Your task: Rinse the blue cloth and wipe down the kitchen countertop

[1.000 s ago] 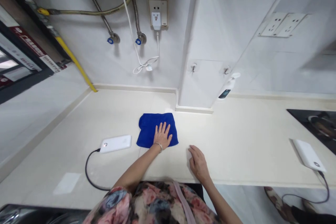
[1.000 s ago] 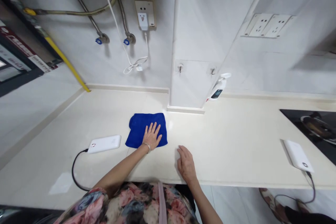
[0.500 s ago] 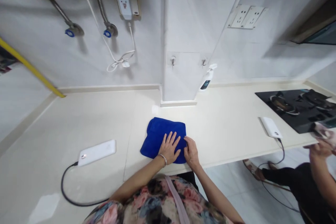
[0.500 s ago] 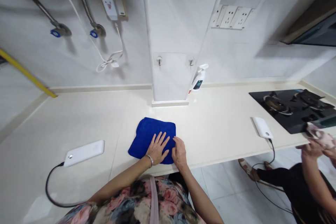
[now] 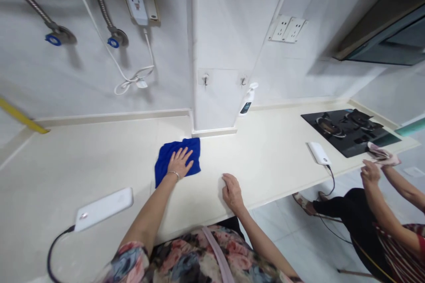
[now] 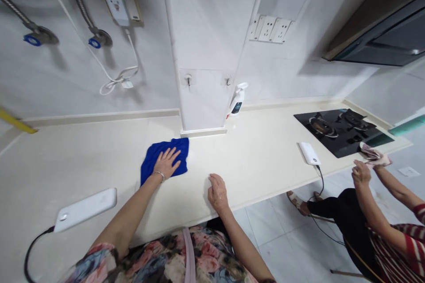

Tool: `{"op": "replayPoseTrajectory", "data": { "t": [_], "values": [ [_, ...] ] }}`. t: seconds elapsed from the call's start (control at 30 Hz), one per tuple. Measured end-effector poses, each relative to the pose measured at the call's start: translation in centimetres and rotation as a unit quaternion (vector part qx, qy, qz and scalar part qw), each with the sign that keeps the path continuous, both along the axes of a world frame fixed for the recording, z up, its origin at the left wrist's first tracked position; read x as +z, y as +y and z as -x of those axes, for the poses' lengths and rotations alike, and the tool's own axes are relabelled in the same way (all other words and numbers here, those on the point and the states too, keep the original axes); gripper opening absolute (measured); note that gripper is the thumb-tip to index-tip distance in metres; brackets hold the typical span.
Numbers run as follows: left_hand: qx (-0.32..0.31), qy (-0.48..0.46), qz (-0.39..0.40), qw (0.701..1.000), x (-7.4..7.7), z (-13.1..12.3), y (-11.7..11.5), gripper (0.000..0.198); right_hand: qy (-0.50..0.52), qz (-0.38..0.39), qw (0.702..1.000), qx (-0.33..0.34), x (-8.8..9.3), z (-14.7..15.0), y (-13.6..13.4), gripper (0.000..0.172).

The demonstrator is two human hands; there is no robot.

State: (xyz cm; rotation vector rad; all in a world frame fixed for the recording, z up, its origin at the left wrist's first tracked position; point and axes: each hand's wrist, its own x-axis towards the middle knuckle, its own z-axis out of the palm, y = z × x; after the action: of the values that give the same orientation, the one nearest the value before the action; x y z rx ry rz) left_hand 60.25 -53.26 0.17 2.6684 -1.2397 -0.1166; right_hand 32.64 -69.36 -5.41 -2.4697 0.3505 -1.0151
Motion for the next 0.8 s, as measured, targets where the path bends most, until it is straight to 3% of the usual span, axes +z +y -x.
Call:
{"op": "replayPoseTrajectory", "data": {
  "t": [0.13, 0.23, 0.43, 0.8],
  "values": [
    [0.063, -0.008, -0.034, 0.997, 0.4, -2.7, 2.1, 0.064, 0.001, -0.011, 1.000, -0.004, 0.1, -0.1, 0.0, 0.055],
    [0.103, -0.020, -0.047, 0.993, 0.3, -1.8, 2.7, 0.066, 0.003, -0.017, 1.000, -0.005, 0.1, -0.1, 0.0, 0.056],
    [0.123, -0.039, -0.039, 0.991, -0.3, 4.3, 1.4, 0.070, -0.002, 0.000, 1.000, 0.004, -0.2, 0.1, -0.2, 0.054],
    [-0.033, -0.044, 0.057, 0.997, -2.0, 14.4, -0.4, 0.073, 0.001, -0.013, 1.000, 0.010, 0.0, 0.2, 0.1, 0.054]
  ]
}}
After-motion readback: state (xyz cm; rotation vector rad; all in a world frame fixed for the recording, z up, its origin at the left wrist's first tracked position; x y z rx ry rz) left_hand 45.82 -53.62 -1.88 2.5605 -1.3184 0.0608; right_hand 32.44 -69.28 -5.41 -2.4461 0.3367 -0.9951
